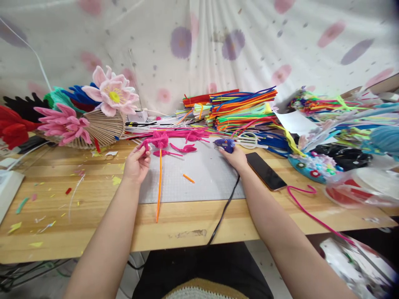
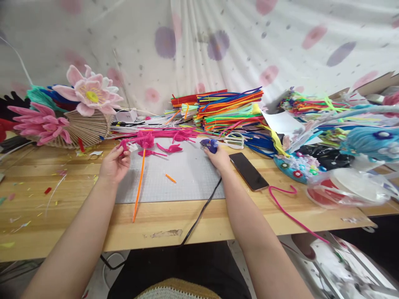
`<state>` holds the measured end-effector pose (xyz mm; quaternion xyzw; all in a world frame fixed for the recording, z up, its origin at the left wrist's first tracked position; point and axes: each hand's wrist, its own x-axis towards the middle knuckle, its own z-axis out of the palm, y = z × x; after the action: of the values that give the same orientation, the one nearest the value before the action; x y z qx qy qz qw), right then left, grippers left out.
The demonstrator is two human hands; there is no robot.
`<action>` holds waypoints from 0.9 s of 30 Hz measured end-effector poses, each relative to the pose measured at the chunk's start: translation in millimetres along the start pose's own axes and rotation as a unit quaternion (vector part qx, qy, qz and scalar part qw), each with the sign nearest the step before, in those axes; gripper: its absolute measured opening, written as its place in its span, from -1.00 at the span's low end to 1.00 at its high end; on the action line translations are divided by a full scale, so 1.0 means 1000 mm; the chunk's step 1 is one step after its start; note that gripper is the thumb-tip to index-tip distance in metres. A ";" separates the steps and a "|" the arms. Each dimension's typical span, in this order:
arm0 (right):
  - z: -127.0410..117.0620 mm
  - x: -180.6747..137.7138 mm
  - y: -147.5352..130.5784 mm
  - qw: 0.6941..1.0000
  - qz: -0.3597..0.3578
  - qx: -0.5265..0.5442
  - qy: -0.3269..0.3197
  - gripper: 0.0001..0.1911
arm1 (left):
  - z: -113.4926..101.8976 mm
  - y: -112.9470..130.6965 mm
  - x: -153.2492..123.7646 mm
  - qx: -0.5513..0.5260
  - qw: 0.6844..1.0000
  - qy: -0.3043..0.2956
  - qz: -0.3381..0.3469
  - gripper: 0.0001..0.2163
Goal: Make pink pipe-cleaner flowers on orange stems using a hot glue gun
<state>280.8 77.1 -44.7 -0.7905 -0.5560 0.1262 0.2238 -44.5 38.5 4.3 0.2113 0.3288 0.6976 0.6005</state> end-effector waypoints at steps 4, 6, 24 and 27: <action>-0.031 -0.012 0.003 0.991 -0.051 -0.127 0.005 -0.31 | -0.003 0.004 0.003 -0.062 0.997 0.039 -0.013 -0.86; -0.050 -0.021 0.003 0.979 -0.038 -0.197 -0.035 -0.40 | -0.007 0.007 0.005 -0.100 0.994 0.049 -0.021 -0.84; 0.080 -0.052 -0.183 0.903 -0.066 0.312 -0.287 -0.78 | -0.021 0.015 0.001 -0.178 0.976 -0.092 -0.080 -0.87; 0.084 -0.042 -0.201 0.842 0.014 0.419 -0.339 -0.72 | -0.021 0.017 0.000 -0.187 0.970 -0.112 -0.104 -0.85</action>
<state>62.5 112.1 -20.3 -0.5367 -0.4801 0.6105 0.3298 -71.1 33.2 2.2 0.1364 0.1437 0.6520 0.7318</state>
